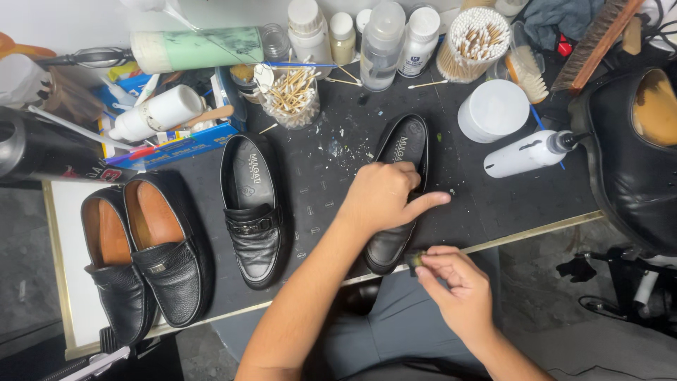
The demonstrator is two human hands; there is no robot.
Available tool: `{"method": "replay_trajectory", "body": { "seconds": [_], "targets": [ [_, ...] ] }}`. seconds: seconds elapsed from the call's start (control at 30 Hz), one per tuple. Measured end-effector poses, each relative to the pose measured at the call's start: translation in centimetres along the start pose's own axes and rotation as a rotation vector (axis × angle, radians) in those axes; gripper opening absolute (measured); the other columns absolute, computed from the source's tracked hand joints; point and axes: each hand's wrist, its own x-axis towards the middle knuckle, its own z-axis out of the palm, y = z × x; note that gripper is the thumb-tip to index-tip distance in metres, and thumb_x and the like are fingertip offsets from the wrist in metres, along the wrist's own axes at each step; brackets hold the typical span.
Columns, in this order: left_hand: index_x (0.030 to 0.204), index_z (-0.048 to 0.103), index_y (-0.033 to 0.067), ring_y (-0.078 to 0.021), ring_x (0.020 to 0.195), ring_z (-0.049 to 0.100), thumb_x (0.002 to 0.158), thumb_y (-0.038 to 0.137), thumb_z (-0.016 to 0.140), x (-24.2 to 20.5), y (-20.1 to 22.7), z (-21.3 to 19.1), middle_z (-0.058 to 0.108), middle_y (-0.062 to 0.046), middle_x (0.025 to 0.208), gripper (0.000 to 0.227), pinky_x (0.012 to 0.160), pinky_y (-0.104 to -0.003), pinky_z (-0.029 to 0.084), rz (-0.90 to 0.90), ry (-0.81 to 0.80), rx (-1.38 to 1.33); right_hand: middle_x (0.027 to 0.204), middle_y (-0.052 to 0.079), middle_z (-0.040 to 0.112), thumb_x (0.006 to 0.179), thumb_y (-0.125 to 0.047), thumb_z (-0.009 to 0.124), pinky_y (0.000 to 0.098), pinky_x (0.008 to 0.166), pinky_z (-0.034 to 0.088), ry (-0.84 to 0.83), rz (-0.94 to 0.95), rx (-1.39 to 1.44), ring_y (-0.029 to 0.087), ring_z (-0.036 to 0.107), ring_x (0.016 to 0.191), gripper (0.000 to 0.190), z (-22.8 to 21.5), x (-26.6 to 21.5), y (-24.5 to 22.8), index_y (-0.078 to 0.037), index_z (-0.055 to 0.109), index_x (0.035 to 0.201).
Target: The person cleans a pair of black leather loafers using a sponge and a liquid cleaner. They repeatedly apply the cleaner to the sponge and wipe the surface of the shoes, focusing on the toe and side areas. The person handles the shoes one at a time, rotating them to access different sections.
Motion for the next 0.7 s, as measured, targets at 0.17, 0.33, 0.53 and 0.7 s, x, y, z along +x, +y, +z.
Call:
{"method": "replay_trajectory", "body": {
  "seconds": [0.17,0.33,0.53,0.7],
  "targets": [
    [0.053,0.065,0.0089,-0.0327,0.053,0.063,0.092,0.051,0.066,0.4,-1.5,-0.8,0.061,-0.008,0.057,0.058,0.049,-0.044,0.048,0.17,-0.154,0.111,0.12,0.015,0.066,0.088,0.015,0.067,0.0275,0.087,0.06,0.062,-0.1,0.006,0.016,0.071,0.101,0.021,-1.2,1.2,0.3,0.008,0.065,0.107],
    [0.06,0.062,0.0078,-0.0307,0.052,0.063,0.099,0.034,0.069,-2.0,2.3,0.2,0.062,-0.007,0.061,0.048,0.048,-0.041,0.049,-0.242,0.199,0.216,0.111,0.01,0.066,0.103,0.01,0.06,0.0351,0.088,0.056,0.141,0.036,0.611,0.017,0.066,0.095,0.016,-6.6,6.2,1.4,-0.002,0.064,0.113],
    [0.063,0.057,0.0004,-0.0369,0.054,0.059,0.098,0.03,0.071,-1.2,2.1,-0.3,0.061,-0.015,0.065,0.048,0.051,-0.045,0.048,-0.589,0.304,0.083,0.116,0.01,0.069,0.104,-0.001,0.06,0.0312,0.087,0.047,0.004,0.175,0.927,0.019,0.061,0.1,0.015,-7.8,8.1,2.0,-0.004,0.068,0.116],
    [0.085,0.062,-0.0004,-0.0309,0.069,0.063,0.095,0.019,0.071,-1.2,2.6,-2.2,0.064,-0.015,0.08,0.024,0.065,-0.043,0.05,-0.525,0.395,-0.126,0.117,0.012,0.069,0.103,0.001,0.062,0.0294,0.084,0.047,-0.058,0.262,0.977,0.019,0.061,0.099,0.016,-7.4,8.1,1.4,-0.004,0.069,0.116]
  ]
}}
